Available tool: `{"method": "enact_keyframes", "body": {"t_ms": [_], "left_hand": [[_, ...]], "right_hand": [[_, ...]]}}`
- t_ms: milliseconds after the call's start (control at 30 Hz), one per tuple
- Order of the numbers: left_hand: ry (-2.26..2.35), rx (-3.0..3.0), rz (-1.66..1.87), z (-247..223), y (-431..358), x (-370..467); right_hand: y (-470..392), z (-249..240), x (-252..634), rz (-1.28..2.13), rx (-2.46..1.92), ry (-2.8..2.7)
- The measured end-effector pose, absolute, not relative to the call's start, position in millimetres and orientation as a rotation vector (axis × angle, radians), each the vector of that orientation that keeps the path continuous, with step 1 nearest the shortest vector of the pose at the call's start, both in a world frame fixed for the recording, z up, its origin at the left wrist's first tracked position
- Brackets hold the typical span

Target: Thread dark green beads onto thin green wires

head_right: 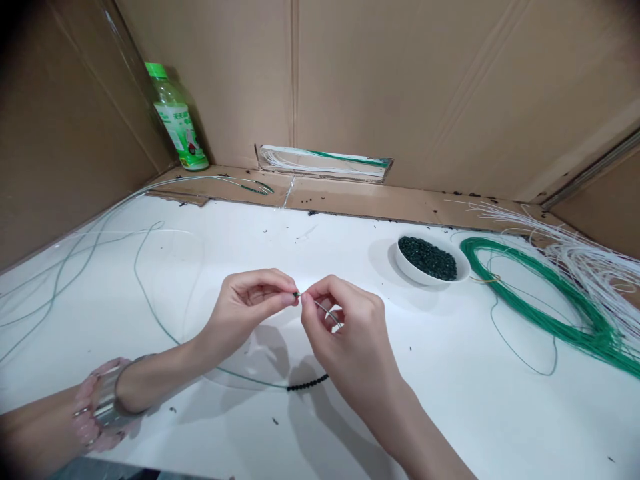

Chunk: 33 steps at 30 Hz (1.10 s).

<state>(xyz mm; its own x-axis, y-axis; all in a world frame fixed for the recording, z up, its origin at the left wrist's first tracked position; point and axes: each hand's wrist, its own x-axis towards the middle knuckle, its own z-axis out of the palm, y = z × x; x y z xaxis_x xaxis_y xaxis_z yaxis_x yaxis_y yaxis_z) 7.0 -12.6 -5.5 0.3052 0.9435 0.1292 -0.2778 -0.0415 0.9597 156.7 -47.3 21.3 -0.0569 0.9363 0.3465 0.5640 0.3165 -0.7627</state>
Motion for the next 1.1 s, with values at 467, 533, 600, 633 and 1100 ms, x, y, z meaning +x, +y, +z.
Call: {"method": "enact_keyframes", "body": {"t_ms": [467,533,600,633,1100], "left_hand": [[0.722,1.192,1.153,-9.8,-13.9,7.3],[0.715,1.194,1.157,-10.1,-13.3,7.1],[0.702,1.209,1.167,-10.0,-12.6,6.9],[0.696,1.218,1.174,-9.9,-12.4,6.8],[0.650,1.280,1.218,-11.1,-11.6,7.1]], "right_hand": [[-48.1,22.5,157.0,0.616,-1.344,-1.743],[-48.3,21.9,157.2,0.616,-1.346,-1.738],[-48.4,21.5,157.3,0.621,-1.345,-1.733],[-48.4,21.5,157.3,0.624,-1.345,-1.730],[-47.8,22.2,155.2,0.582,-1.355,-1.746]]}}
